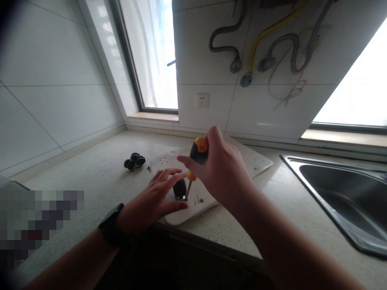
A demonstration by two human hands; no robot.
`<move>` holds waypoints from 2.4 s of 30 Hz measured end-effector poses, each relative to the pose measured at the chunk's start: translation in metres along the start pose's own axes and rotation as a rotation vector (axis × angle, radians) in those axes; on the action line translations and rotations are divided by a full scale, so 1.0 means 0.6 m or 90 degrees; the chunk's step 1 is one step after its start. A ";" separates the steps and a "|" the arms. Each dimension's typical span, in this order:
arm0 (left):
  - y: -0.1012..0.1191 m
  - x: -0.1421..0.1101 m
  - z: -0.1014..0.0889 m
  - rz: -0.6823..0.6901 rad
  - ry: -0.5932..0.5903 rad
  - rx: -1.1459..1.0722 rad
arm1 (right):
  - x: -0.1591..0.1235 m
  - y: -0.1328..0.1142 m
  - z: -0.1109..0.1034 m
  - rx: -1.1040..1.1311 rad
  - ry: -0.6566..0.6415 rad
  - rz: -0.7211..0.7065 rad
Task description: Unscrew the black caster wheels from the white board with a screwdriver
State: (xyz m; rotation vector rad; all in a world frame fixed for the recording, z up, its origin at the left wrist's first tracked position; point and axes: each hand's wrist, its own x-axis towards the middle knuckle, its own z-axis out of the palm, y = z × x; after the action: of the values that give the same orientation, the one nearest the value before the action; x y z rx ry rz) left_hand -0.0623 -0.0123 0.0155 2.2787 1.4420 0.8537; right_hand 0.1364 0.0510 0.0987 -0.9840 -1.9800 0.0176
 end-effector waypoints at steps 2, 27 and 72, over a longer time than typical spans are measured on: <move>0.003 0.005 0.005 0.024 0.047 -0.028 | 0.000 0.000 -0.003 0.008 0.003 0.020; 0.003 0.042 0.056 -0.074 0.191 -0.216 | 0.014 -0.014 -0.051 0.188 -0.174 0.052; 0.016 0.051 0.053 -0.175 0.251 -0.310 | 0.005 -0.016 -0.018 0.426 -0.157 0.074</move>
State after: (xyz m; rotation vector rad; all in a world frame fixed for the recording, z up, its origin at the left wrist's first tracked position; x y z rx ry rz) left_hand -0.0258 0.0127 0.0063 1.5743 1.4501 1.4307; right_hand 0.1373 0.0427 0.1109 -0.6657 -1.9207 0.8449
